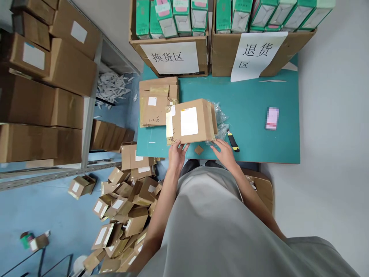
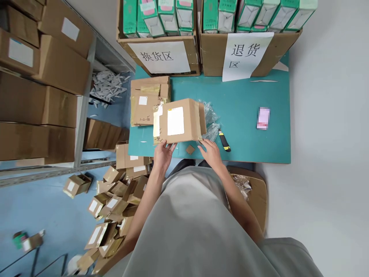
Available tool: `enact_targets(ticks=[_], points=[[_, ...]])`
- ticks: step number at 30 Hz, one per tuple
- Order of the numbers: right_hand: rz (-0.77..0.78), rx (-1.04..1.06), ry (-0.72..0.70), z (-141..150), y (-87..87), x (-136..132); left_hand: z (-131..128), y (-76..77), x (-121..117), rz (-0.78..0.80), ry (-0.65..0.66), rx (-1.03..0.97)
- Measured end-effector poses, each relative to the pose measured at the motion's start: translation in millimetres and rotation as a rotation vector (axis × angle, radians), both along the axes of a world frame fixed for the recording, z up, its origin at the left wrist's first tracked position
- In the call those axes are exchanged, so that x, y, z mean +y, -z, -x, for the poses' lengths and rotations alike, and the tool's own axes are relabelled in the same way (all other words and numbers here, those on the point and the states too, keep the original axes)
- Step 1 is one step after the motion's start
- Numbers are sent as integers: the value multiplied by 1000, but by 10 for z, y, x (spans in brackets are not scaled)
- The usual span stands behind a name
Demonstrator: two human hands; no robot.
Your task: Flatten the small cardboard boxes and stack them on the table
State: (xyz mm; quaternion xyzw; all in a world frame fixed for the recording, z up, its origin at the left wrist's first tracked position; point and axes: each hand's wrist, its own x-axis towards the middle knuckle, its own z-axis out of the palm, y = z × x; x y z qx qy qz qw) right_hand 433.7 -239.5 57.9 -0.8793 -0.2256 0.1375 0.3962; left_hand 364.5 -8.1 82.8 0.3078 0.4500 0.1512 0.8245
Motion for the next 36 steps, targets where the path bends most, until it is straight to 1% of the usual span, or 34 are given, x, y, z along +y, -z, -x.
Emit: enact_targets(ticks=[3,5,8,11,15,19,24,27,32,34,36], points=[[-20,9,73,-63,23,7,-15,-65,19,-40,56,-40],[-42,23,116,-90,39,19,-15,-83,43,-56,80,-52],[-64,50,151,-100,76,33,-4,-75,79,-64,108,-66],[-90,73,157,-69,101,43,-5,-55,96,-58,137,-58],[-160,71,201,0,64,87,-41,-56,95,-41,147,-8],[-243,82,308,44,30,173,-72,-68,117,-17,190,-1],[-366,171,460,66,81,242,-104,-20,204,-32,215,-19],[-425,225,494,88,75,267,-141,31,264,-71,241,-44],[-494,347,539,145,-7,348,-199,81,379,-78,257,-56],[-513,394,597,157,-21,393,-222,89,440,-75,244,-60],[-534,433,689,152,-13,443,-250,102,504,-69,235,-63]])
